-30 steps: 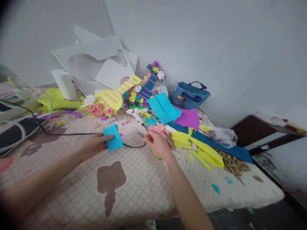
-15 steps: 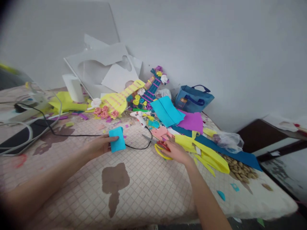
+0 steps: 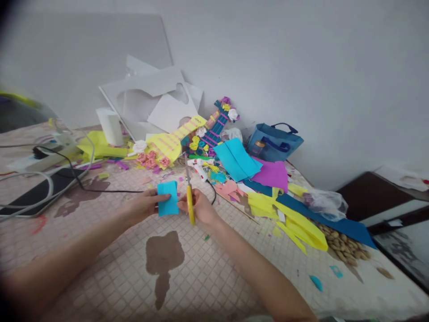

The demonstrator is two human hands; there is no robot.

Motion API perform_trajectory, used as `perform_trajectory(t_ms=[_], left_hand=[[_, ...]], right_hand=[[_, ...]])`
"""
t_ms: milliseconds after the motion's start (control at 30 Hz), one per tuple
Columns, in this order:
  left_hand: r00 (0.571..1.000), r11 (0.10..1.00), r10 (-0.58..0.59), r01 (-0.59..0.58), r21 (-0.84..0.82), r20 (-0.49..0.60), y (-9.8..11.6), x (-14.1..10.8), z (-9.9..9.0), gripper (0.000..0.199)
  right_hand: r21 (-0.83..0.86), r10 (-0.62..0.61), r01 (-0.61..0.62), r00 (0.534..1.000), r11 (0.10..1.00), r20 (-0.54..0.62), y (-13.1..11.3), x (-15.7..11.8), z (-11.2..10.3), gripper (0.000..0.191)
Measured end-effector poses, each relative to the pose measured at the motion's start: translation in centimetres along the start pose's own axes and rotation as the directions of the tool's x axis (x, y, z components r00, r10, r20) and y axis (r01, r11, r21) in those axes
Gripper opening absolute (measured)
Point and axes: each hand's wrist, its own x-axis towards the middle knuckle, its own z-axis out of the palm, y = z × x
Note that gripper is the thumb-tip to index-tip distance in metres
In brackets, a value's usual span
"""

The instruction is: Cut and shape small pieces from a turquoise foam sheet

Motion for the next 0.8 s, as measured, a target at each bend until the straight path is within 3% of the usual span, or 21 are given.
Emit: perform_trajectory(t_ms=[100, 267, 433, 633, 700, 800], left_hand=[[0.999, 1.0, 0.011, -0.012, 0.016, 0.046, -0.5, 0.0, 0.1, 0.04], [0.981, 1.0, -0.021, 0.018, 0.016, 0.191, -1.0, -0.2, 0.3, 0.045], [0.995, 0.995, -0.047, 0.054, -0.08, 0.085, -0.2, 0.0, 0.3, 0.026], [0.999, 0.971, 0.026, -0.032, -0.235, -0.027, 1.8, 0.6, -0.5, 0.014], [0.998, 0.962, 0.047, -0.058, -0.266, -0.049, 2.2, 0.8, -1.0, 0.014], [0.996, 0.952, 0.054, -0.074, -0.298, -0.075, 2.8, 1.1, -1.6, 0.012]], right_hand=[[0.059, -0.001, 0.002, 1.0, 0.998, -0.026, 0.8, 0.3, 0.8, 0.046], [0.14, -0.031, 0.045, 0.994, 0.989, -0.104, 1.8, 0.1, 0.3, 0.042], [0.302, -0.067, 0.09, 0.994, 0.949, -0.087, 2.1, -0.2, -0.2, 0.041], [0.371, -0.099, 0.045, 0.987, 0.928, 0.129, 2.5, -1.3, 0.9, 0.066], [0.378, -0.095, -0.027, 0.949, 0.926, 0.301, 2.4, -1.9, 1.5, 0.071], [0.377, -0.041, -0.198, 0.841, 0.905, 0.539, 2.4, -2.8, 2.0, 0.078]])
